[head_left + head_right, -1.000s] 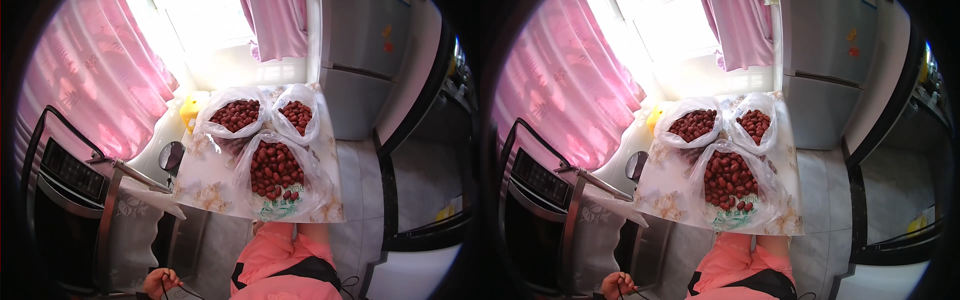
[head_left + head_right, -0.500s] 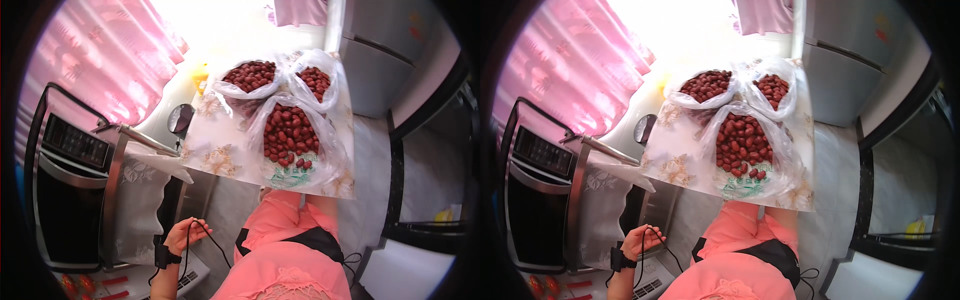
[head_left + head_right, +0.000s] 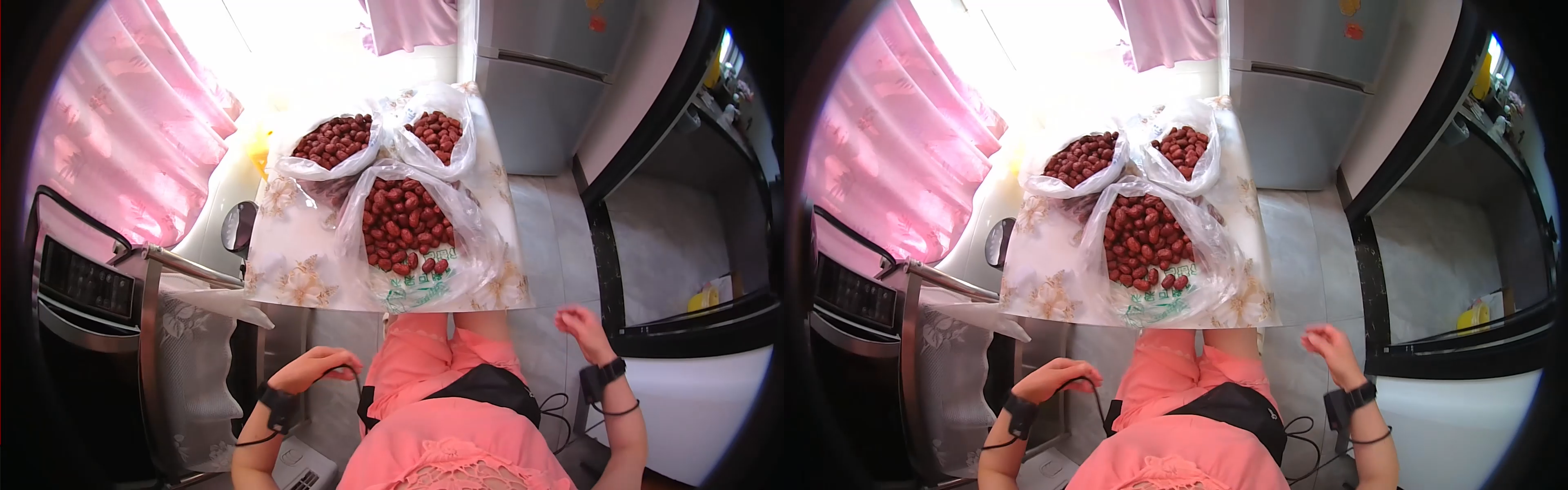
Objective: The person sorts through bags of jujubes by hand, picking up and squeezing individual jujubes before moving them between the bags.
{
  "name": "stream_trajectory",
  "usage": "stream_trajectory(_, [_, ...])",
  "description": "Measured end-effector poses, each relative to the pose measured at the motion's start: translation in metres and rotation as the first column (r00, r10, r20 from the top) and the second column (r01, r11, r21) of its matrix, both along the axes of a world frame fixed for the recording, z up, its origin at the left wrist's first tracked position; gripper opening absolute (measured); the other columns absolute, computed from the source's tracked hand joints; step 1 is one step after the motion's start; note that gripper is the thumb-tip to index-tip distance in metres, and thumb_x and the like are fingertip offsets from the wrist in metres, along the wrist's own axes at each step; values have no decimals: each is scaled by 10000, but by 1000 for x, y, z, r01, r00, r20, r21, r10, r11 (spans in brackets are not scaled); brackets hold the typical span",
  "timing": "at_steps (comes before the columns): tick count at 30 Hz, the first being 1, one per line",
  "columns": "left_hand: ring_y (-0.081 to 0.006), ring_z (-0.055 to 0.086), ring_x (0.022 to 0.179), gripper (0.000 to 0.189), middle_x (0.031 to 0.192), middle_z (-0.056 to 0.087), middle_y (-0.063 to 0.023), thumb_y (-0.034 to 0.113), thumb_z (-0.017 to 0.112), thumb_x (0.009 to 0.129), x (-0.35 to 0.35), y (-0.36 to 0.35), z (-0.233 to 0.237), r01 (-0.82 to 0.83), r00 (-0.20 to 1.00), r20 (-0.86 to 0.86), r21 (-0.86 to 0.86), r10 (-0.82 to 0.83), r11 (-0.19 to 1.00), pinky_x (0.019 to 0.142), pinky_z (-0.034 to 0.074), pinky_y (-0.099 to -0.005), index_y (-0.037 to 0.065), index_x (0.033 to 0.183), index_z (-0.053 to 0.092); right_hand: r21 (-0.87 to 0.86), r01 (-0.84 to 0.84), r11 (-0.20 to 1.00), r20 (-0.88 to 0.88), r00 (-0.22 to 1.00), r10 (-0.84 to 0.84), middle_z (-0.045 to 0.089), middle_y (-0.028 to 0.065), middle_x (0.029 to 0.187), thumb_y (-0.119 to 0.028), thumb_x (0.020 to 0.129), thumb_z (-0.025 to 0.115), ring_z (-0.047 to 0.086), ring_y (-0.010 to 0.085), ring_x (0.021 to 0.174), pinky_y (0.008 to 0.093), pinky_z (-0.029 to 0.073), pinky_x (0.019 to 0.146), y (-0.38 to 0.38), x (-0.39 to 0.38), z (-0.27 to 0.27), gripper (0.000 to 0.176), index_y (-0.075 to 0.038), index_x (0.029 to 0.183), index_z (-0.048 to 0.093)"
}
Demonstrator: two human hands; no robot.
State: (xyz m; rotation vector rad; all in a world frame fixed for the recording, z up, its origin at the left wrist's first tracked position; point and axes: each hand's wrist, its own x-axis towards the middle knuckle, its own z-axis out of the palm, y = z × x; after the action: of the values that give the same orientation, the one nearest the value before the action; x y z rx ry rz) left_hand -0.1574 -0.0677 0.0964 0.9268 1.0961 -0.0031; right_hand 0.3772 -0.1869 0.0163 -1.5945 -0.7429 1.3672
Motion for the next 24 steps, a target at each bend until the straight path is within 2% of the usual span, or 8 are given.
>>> stream_trajectory(1, [-168,630,1041,370,1128,657,-81,284,518,1021,15,5,1,-8,1000,1,12,8,1000,980,475,-315,-22,1204,617,61,-14,998,-24,1000,15,690,102,1014,-138,968,601,660,167,929,307,530,867,30,-16,13,243,26,1147,609])
stream_trajectory(3, [-147,590,1120,390,1188,641,-71,299,541,1016,43,16,0,130,991,-7,279,-133,951,975,448,-282,13,1279,579,180,-41,983,-90,994,58,689,104,1022,-120,965,605,659,162,923,303,534,859,79,-50,30,231,23,1145,612])
stream_trajectory(6, [-155,557,1181,360,1209,635,-69,290,536,1022,75,47,3,89,987,90,370,-132,925,1014,431,-311,24,1261,582,311,-77,947,-188,972,141,691,102,1024,-107,954,620,659,152,913,295,535,853,134,-102,54,215,15,1131,622])
stream_trajectory(8, [-167,581,1153,262,1189,644,-67,255,546,1018,91,65,11,-171,881,467,178,70,969,993,457,-339,60,1184,604,378,-94,921,-237,952,195,692,100,1021,-101,948,630,659,146,909,291,535,851,158,-129,65,204,11,1119,629])
stream_trajectory(9, [-167,581,1153,262,1189,644,-67,255,546,1018,95,75,8,-179,880,471,194,69,965,993,457,-339,60,1184,604,426,-76,901,-241,951,195,694,96,1015,-102,945,636,658,140,901,285,535,848,168,-139,65,192,5,1103,635])
stream_trajectory(11, [-182,613,1072,159,1128,656,-53,210,565,1005,101,100,-5,-372,610,727,-90,316,924,940,493,-359,94,1105,607,496,-23,868,-260,950,174,697,83,999,-105,938,650,658,127,872,270,538,822,186,-156,63,159,-5,1062,649])
stream_trajectory(15, [-178,623,947,123,1027,657,-40,184,589,987,110,126,-23,-508,470,696,-289,543,811,854,518,-341,107,1079,614,528,67,847,-279,955,98,691,73,984,-95,938,645,655,119,849,262,540,790,210,-174,48,139,-1,1040,654])
stream_trajectory(24, [-177,615,974,150,1047,655,-38,167,616,967,122,160,-62,-520,474,687,-286,550,805,852,519,-335,112,1107,618,596,12,803,-36,999,12,674,45,897,-76,938,637,635,94,793,238,538,741,233,-182,0,110,7,1010,641])
